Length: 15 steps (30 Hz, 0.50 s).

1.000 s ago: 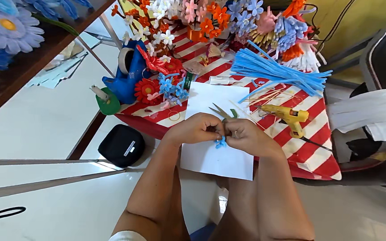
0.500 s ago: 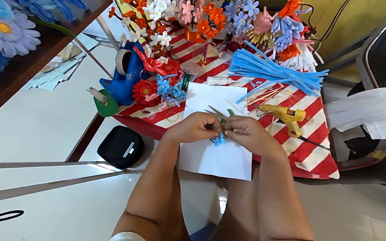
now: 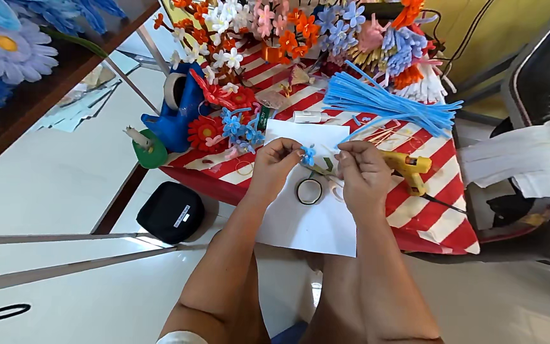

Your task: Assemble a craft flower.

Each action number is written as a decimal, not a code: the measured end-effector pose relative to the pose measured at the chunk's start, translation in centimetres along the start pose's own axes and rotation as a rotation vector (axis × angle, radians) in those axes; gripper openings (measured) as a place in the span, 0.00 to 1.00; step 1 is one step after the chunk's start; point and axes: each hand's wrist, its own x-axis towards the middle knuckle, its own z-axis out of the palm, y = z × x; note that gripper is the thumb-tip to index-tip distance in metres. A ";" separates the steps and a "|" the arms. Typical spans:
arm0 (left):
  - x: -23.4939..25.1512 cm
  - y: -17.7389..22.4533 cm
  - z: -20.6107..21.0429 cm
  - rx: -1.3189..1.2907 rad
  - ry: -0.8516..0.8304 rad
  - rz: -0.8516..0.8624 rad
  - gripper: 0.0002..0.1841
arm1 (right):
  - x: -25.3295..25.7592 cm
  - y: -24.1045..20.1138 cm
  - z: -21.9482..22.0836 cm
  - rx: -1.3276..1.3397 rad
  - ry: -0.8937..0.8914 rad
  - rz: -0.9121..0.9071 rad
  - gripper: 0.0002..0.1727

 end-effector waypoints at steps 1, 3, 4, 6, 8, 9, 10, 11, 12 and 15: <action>0.0 -0.1 0.2 0.014 0.020 0.033 0.06 | 0.0 0.0 0.2 -0.005 0.011 0.003 0.09; -0.1 -0.3 0.6 0.063 0.050 0.094 0.05 | 0.0 0.1 0.3 -0.026 -0.014 -0.008 0.10; -0.2 -0.4 0.8 0.079 0.066 0.120 0.05 | 0.0 0.3 0.3 -0.024 -0.050 -0.018 0.11; -0.2 -0.6 1.2 0.096 0.098 0.163 0.05 | 0.1 0.7 0.5 -0.024 -0.085 -0.030 0.10; -0.2 -0.9 1.5 0.116 0.113 0.208 0.05 | 0.2 0.7 0.7 -0.041 -0.113 -0.009 0.08; -0.2 -1.0 1.6 0.130 0.114 0.231 0.05 | 0.2 0.7 0.8 -0.048 -0.119 0.005 0.08; -0.1 -1.2 1.7 0.145 0.114 0.252 0.05 | 0.2 0.6 0.9 -0.049 -0.117 0.010 0.08; -0.1 -1.3 1.8 0.160 0.110 0.269 0.05 | 0.2 0.6 0.9 -0.043 -0.114 0.011 0.08; -0.1 -1.3 1.8 0.177 0.109 0.279 0.04 | 0.3 0.6 1.0 -0.032 -0.115 0.009 0.08; 0.0 -1.3 1.9 0.191 0.110 0.278 0.04 | 0.4 0.5 1.1 -0.008 -0.136 0.001 0.16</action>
